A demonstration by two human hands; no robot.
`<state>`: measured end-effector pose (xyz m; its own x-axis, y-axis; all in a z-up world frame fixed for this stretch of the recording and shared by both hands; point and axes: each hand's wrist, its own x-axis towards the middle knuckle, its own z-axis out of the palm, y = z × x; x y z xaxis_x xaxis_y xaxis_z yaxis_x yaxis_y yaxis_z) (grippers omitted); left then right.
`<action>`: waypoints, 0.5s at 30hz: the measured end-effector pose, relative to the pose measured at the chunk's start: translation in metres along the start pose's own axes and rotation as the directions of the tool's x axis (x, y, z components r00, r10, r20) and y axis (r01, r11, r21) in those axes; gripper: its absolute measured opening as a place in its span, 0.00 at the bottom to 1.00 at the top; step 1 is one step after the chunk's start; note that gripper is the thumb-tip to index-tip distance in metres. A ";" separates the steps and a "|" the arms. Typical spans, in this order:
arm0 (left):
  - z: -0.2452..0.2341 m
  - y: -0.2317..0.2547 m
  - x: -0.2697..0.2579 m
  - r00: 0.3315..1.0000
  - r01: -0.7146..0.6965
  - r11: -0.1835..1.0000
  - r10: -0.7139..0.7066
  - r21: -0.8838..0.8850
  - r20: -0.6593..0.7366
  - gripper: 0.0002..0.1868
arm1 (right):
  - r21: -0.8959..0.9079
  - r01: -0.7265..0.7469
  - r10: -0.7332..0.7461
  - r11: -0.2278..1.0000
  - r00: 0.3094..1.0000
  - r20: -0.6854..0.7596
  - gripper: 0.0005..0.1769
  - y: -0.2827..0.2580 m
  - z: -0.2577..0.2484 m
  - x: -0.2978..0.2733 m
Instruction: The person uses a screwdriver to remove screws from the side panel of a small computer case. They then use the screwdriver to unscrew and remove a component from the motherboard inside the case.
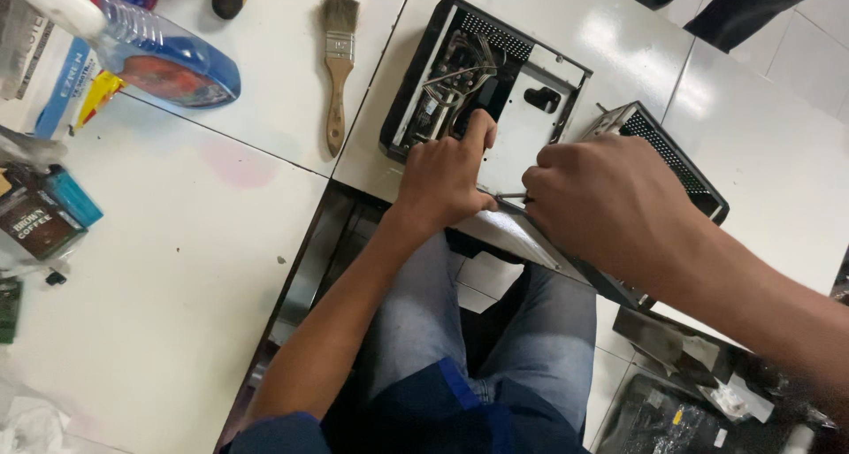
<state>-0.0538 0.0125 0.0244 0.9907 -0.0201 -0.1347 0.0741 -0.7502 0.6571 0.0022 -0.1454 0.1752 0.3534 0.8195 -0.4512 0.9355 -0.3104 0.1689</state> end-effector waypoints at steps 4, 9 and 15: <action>0.003 -0.002 0.001 1.000 0.008 0.999 -0.008 0.034 -0.006 0.46 | -0.038 0.007 -0.002 0.999 0.993 0.122 0.08 0.002 -0.003 -0.001; 0.004 -0.002 0.002 1.000 0.018 0.999 -0.017 0.034 -0.022 0.47 | -0.070 0.114 -0.114 0.991 0.993 0.013 0.08 0.003 0.006 -0.005; 0.000 0.000 0.003 0.999 0.032 0.999 -0.031 0.019 -0.004 0.46 | 0.111 0.208 -0.177 0.972 0.955 -0.240 0.19 0.001 0.015 -0.007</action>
<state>-0.0511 0.0129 0.0241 0.9883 0.0063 -0.1521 0.1031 -0.7630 0.6381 0.0007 -0.1584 0.1651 0.1724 0.9527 -0.2504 0.9824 -0.1848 -0.0270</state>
